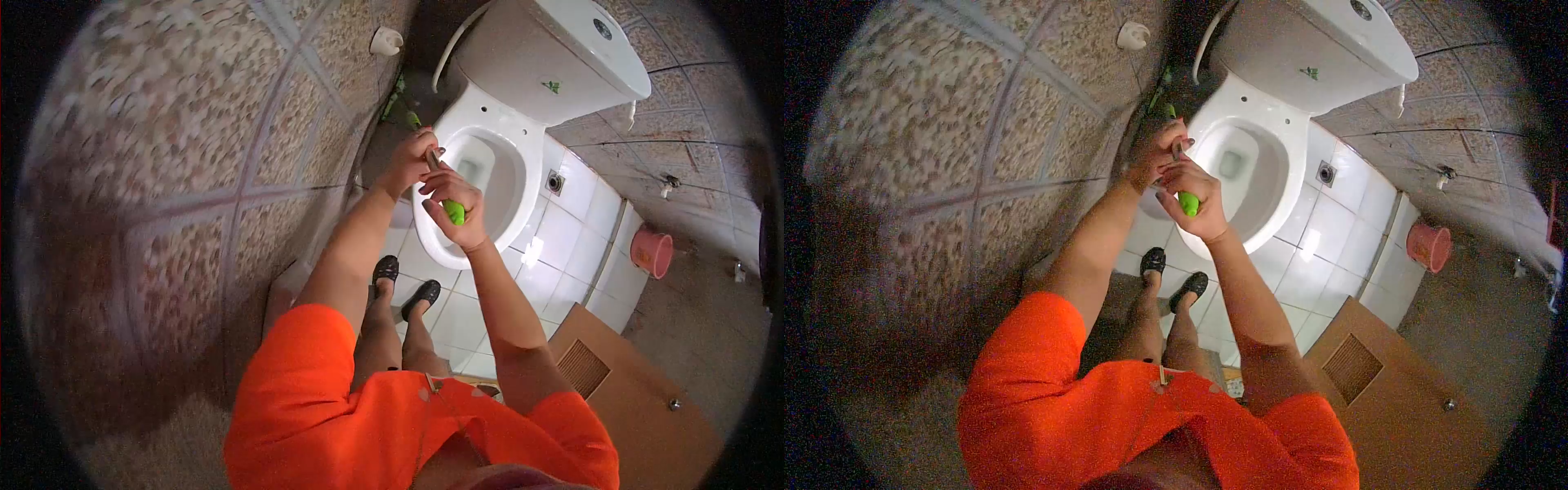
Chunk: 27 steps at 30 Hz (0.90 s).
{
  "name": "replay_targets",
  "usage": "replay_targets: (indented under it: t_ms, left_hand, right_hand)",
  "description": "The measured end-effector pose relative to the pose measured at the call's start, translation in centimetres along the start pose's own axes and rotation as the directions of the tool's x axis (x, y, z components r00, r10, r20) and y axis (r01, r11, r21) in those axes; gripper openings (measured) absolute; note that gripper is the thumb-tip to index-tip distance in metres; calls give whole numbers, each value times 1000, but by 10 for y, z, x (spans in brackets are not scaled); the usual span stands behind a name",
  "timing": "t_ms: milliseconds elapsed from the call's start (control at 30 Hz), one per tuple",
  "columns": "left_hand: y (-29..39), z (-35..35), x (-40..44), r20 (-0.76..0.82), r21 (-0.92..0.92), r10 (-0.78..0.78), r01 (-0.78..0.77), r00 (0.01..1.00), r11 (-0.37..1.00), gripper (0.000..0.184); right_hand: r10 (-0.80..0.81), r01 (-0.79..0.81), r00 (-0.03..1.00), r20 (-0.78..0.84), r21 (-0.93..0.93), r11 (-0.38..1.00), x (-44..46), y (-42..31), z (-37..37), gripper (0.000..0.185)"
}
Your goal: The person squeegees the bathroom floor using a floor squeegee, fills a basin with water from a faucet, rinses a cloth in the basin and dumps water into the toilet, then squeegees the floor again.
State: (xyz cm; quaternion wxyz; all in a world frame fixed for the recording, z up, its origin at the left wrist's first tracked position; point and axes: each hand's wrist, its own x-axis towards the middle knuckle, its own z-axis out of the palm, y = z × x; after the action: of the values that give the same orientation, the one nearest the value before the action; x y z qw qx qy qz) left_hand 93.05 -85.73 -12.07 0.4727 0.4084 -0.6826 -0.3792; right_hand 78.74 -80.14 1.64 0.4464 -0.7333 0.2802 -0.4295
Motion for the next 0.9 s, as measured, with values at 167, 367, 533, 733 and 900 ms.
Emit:
replay_targets:
  t_ms: [167, 367, 533, 733, 900]
  left_hand:
    - [-12, 43, 0, -489, 46, -195, 249, 850, 968, 28]
    - [-4, 26, -2, -180, 105, -359, 381, 916, 919, 34]
    - [1, 33, -4, 9, 297, -197, 186, 980, 937, 35]
    - [67, 55, -114, -211, -29, -317, 318, 925, 948, 36]
    - [99, 47, -82, -394, -188, -228, 165, 890, 968, 35]
  right_hand:
    - [266, -258, 817, -511, 89, 962, -14, 3, 49, 11]
    - [339, -212, 514, -788, 266, 940, 10, -35, 84, 19]
    - [448, -357, 527, -722, 290, 888, 3, -69, 53, 13]
    - [441, -453, 838, -322, 39, 890, -53, -143, 54, 12]
    - [313, -317, 926, -209, 16, 948, -8, -162, 27, 9]
